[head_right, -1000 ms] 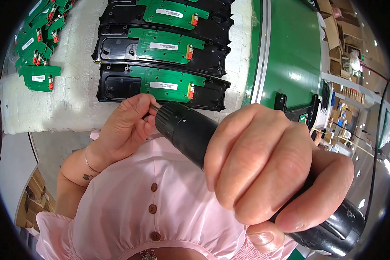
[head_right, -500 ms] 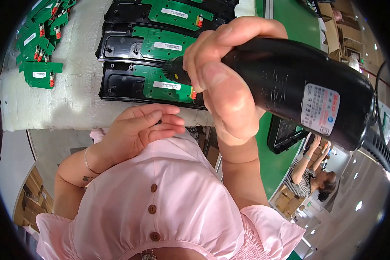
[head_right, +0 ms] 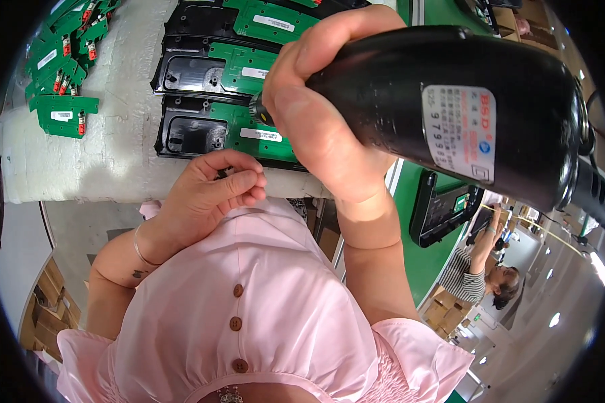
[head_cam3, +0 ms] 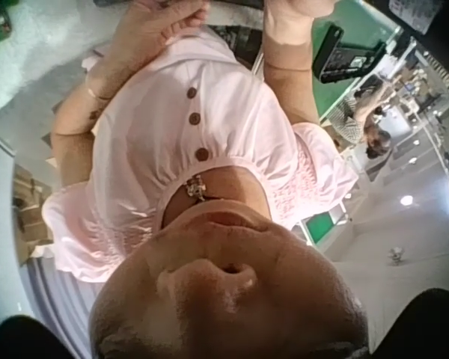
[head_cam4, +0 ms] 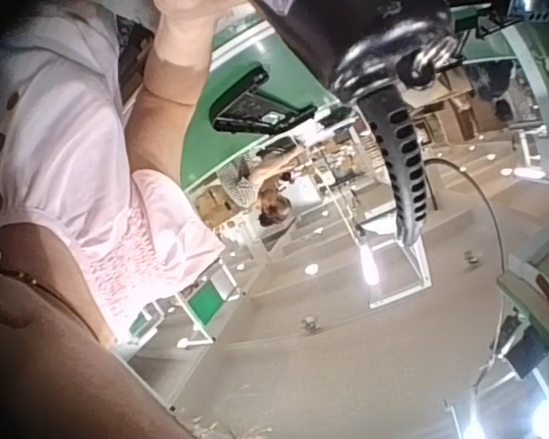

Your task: Assemble small electronic boards and plastic components onto printer toner cartridges and secure them with an electric screwdriver.

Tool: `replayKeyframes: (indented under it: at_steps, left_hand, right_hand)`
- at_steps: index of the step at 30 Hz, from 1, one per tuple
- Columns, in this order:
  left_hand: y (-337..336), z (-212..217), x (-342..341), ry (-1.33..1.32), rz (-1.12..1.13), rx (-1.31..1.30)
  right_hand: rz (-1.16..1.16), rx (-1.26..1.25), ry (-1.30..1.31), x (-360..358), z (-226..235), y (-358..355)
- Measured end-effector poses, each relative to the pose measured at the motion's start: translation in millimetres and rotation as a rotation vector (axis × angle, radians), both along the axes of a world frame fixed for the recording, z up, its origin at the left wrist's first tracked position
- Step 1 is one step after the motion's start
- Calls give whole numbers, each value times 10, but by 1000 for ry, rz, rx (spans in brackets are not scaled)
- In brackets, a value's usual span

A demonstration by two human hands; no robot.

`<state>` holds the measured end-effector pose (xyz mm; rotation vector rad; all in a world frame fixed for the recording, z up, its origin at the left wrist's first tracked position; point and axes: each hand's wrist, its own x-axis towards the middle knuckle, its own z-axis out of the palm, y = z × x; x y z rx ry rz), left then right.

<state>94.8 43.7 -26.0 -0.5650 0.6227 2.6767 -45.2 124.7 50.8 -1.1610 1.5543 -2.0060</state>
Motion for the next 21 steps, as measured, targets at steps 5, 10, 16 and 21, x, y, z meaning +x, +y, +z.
replayKeyframes:
  at_steps: [5,10,16,21]
  left_hand:
    - [3,17,3,-59,143,111]
    - [-17,-71,7,-22,214,304]
    - [1,-76,9,10,232,303]
    - [-4,-26,6,22,209,392]
  right_hand:
    - [-18,-57,-29,68,81,104]
    - [302,-202,24,105,458,363]
    - [186,-543,-109,347,267,156]
    - [373,-195,-4,107,384,245]
